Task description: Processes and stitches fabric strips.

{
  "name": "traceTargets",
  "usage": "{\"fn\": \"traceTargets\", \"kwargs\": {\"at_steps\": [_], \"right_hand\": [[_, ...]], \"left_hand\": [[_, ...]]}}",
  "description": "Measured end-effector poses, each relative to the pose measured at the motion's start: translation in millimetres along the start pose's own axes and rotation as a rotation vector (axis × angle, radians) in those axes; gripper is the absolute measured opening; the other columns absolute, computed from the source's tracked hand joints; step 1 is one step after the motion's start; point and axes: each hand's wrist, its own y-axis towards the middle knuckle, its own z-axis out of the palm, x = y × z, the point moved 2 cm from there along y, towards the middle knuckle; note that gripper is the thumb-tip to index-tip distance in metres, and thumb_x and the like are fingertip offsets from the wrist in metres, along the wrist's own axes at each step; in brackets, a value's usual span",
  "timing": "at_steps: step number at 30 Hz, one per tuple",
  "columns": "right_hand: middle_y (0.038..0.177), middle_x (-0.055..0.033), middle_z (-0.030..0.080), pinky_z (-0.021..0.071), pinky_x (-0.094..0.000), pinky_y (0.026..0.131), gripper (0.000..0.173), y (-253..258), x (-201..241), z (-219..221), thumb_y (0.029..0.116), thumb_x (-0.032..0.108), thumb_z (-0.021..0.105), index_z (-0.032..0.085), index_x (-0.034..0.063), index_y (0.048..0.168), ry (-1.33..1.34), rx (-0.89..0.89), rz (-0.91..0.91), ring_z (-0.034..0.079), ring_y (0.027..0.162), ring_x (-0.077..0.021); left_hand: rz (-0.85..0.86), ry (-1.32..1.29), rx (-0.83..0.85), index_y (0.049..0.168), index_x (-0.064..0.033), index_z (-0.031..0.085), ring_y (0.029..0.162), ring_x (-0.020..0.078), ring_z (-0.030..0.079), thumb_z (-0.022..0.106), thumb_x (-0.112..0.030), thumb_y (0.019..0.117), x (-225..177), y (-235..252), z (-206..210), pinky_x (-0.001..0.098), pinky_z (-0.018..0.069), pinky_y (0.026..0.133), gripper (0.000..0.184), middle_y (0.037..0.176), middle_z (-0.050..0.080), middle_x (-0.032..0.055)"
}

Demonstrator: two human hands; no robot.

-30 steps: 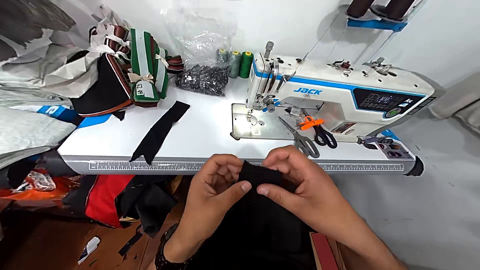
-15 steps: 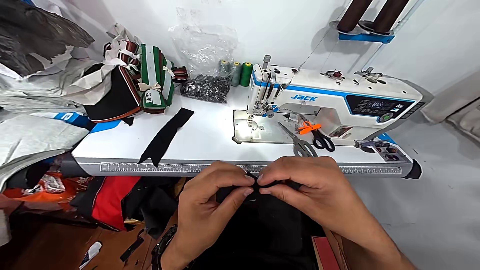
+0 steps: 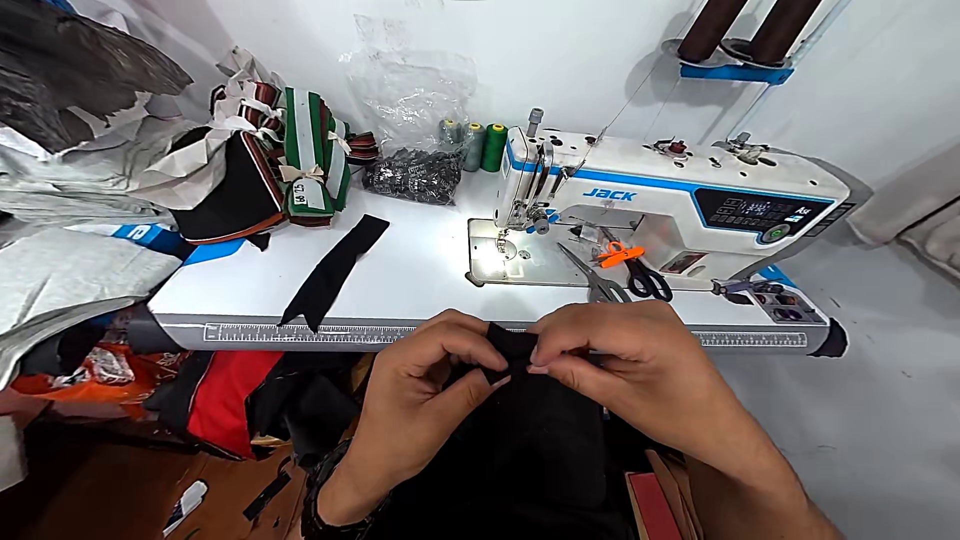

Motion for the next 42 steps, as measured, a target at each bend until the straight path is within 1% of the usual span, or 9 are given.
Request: {"fn": "traceTargets", "kwargs": {"at_steps": [2, 6, 9, 13, 20, 24, 37, 39, 42], "right_hand": [[0.094, 0.0029, 0.073, 0.0606, -0.0179, 0.072, 0.006, -0.3, 0.7, -1.1, 0.0908, 0.007, 0.074, 0.076, 0.0073, 0.097, 0.004, 0.004, 0.007, 0.069, 0.082, -0.0030], [0.090, 0.0044, 0.073, 0.0588, -0.0162, 0.060, 0.010, -2.1, -0.1, 0.0, 0.0907, 0.011, 0.076, 0.076, 0.0080, 0.100, 0.051, -0.037, 0.056, 0.066, 0.071, -0.0016], [0.096, 0.0014, 0.073, 0.0612, -0.0185, 0.065, 0.010, -4.1, -3.3, 0.3, 0.0891, 0.012, 0.079, 0.077, 0.0073, 0.097, 0.106, -0.079, 0.049, 0.069, 0.080, -0.0053], [0.099, -0.0010, 0.073, 0.0599, -0.0186, 0.069, 0.009, -3.9, -11.1, 0.3, 0.0901, 0.014, 0.078, 0.078, 0.0063, 0.096, 0.198, -0.126, 0.011, 0.069, 0.085, -0.0069], [0.095, -0.0026, 0.073, 0.0593, -0.0194, 0.066, 0.011, 1.2, -14.3, -3.0, 0.0892, 0.013, 0.079, 0.074, 0.0046, 0.093, 0.295, -0.148, 0.080, 0.068, 0.078, -0.0076], [0.097, -0.0025, 0.073, 0.0597, -0.0192, 0.065, 0.007, 3.6, -11.7, -6.9, 0.0911, 0.012, 0.076, 0.075, 0.0050, 0.094, 0.271, -0.159, 0.101, 0.068, 0.077, -0.0072], [0.095, -0.0010, 0.073, 0.0601, -0.0191, 0.064, 0.012, 5.2, -14.9, -3.2, 0.0864, 0.005, 0.079, 0.070, 0.0076, 0.093, 0.173, -0.222, 0.119, 0.069, 0.074, -0.0067], [0.095, -0.0007, 0.074, 0.0601, -0.0196, 0.066, 0.015, 5.8, -17.4, -1.9, 0.0860, 0.006, 0.079, 0.068, 0.0077, 0.096, 0.130, -0.242, 0.124, 0.070, 0.076, -0.0071], [0.096, 0.0018, 0.075, 0.0623, -0.0210, 0.073, 0.026, 7.1, -23.6, 2.4, 0.0879, 0.008, 0.079, 0.064, 0.0063, 0.109, -0.001, -0.242, 0.100, 0.072, 0.084, -0.0069]], "left_hand": [[0.010, 0.010, -0.023, 0.100, -0.0111, 0.075, 0.092, 0.0104, 0.069, 0.079, -0.009, 0.0877, -1.1, 1.8, 0.7, 0.0212, 0.0609, 0.076, 0.013, 0.102, 0.070, 0.0034], [0.021, -0.079, -0.065, 0.099, -0.0109, 0.078, 0.092, 0.0097, 0.071, 0.080, -0.015, 0.0879, -0.6, 5.8, 2.5, 0.0216, 0.0610, 0.077, 0.012, 0.103, 0.073, 0.0035], [-0.007, -0.181, -0.081, 0.098, -0.0101, 0.078, 0.095, 0.0098, 0.071, 0.080, -0.015, 0.0879, 1.1, 7.6, 3.5, 0.0228, 0.0610, 0.080, 0.012, 0.106, 0.074, 0.0044], [0.033, -0.147, -0.158, 0.096, -0.0118, 0.077, 0.087, 0.0073, 0.070, 0.082, -0.013, 0.0847, -1.2, 11.2, 6.8, 0.0200, 0.0605, 0.075, 0.013, 0.100, 0.073, 0.0021], [0.075, -0.136, -0.198, 0.096, -0.0097, 0.076, 0.088, 0.0095, 0.072, 0.082, -0.011, 0.0852, -5.1, 17.9, 11.5, 0.0211, 0.0614, 0.074, 0.013, 0.103, 0.074, 0.0051], [0.047, -0.170, -0.222, 0.096, -0.0124, 0.076, 0.090, 0.0087, 0.070, 0.082, -0.015, 0.0854, -4.3, 19.5, 11.6, 0.0216, 0.0606, 0.076, 0.012, 0.100, 0.073, 0.0032], [0.003, -0.202, -0.293, 0.091, -0.0126, 0.071, 0.086, 0.0094, 0.071, 0.083, -0.008, 0.0825, 6.1, 22.2, 15.5, 0.0224, 0.0612, 0.074, 0.015, 0.099, 0.072, 0.0049], [-0.004, -0.196, -0.306, 0.093, -0.0134, 0.071, 0.085, 0.0087, 0.070, 0.084, -0.009, 0.0822, 9.4, 21.6, 15.2, 0.0216, 0.0607, 0.074, 0.017, 0.098, 0.072, 0.0039], [0.011, -0.146, -0.328, 0.105, -0.0151, 0.068, 0.082, 0.0073, 0.069, 0.082, -0.007, 0.0842, 19.8, 21.7, 12.9, 0.0212, 0.0605, 0.075, 0.026, 0.097, 0.071, 0.0016]]}}
